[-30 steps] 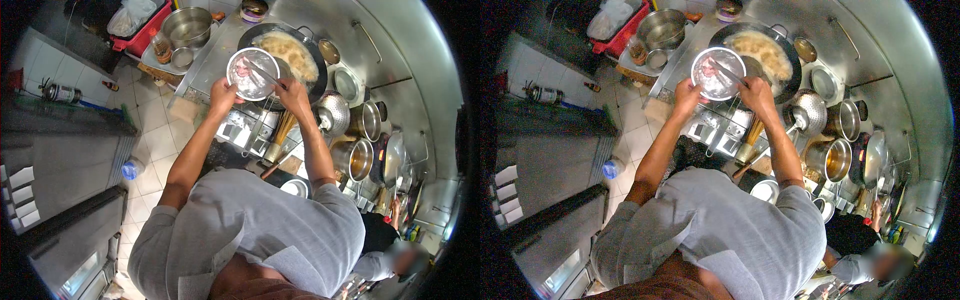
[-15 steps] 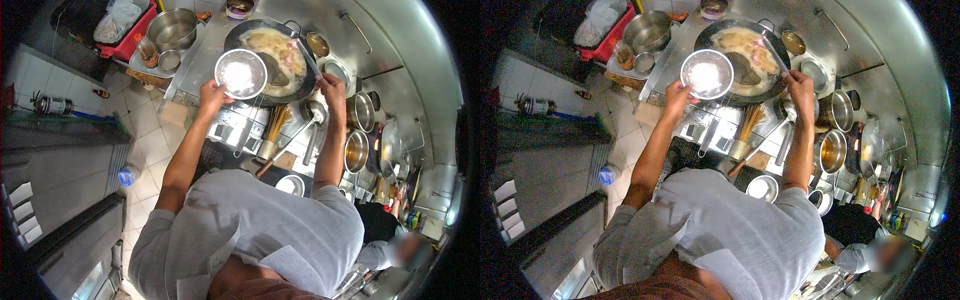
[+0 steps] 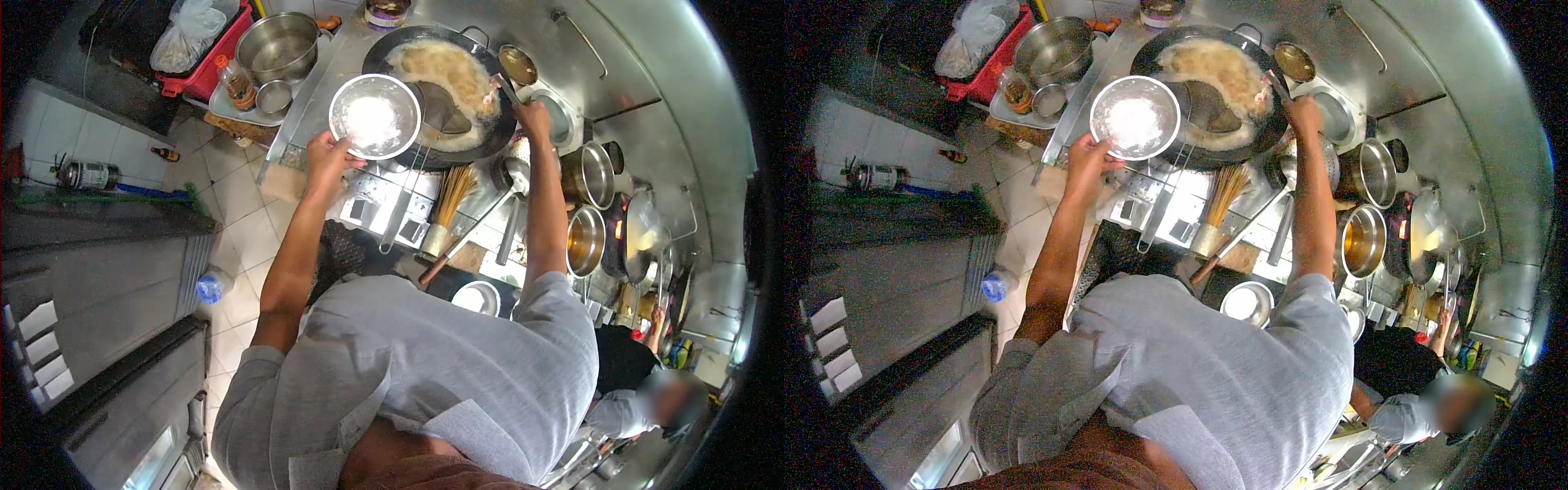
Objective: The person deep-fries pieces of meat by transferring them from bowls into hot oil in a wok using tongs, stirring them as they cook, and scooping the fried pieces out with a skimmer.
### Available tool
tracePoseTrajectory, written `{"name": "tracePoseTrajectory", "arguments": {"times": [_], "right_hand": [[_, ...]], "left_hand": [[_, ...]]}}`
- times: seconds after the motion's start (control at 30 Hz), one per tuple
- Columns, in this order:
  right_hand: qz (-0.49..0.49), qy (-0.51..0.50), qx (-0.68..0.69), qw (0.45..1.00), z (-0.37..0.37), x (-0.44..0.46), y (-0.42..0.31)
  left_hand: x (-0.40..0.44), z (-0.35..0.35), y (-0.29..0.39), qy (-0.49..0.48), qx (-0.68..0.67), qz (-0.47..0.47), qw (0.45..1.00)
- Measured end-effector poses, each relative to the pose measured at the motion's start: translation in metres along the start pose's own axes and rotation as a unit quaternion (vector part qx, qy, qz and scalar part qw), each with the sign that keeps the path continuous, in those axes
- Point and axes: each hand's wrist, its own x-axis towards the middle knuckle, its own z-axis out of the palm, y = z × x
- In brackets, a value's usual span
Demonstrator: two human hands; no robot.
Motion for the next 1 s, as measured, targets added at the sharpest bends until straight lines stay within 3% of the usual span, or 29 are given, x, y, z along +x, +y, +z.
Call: {"name": "tracePoseTrajectory", "arguments": {"times": [0.13,0.23,0.4,0.57,0.6,0.73,0.8,0.93,1.0], "right_hand": [[0.032,-0.011,0.081,0.996,-0.009,-0.004,-0.021],[0.055,0.045,0.145,0.987,-0.025,-0.038,-0.035],[0.088,0.041,0.268,0.958,-0.039,-0.113,-0.043],[0.158,0.100,0.484,0.855,-0.063,-0.234,-0.077],[0.169,0.106,0.482,0.853,-0.067,-0.260,-0.087],[0.283,0.145,0.570,0.758,-0.072,-0.360,-0.130],[0.332,0.205,0.554,0.736,-0.064,-0.410,-0.151],[0.434,0.184,0.657,0.588,-0.084,-0.495,-0.202],[0.433,0.168,0.721,0.514,-0.088,-0.539,-0.212]], "left_hand": [[-0.007,-0.021,0.003,0.012,-0.001,0.017,1.000],[-0.017,-0.043,0.002,0.024,-0.004,0.022,0.999],[-0.028,-0.077,0.005,0.046,0.005,0.020,0.999],[-0.028,-0.102,0.002,0.021,-0.026,0.014,0.999],[-0.029,-0.106,0.005,0.004,-0.036,0.016,0.999],[-0.021,-0.127,0.001,-0.066,-0.030,0.003,0.997],[-0.020,-0.143,-0.004,-0.089,0.003,-0.017,0.996],[-0.047,-0.172,-0.001,-0.164,0.083,-0.035,0.982],[-0.061,-0.182,-0.002,-0.184,0.154,-0.101,0.966]]}}
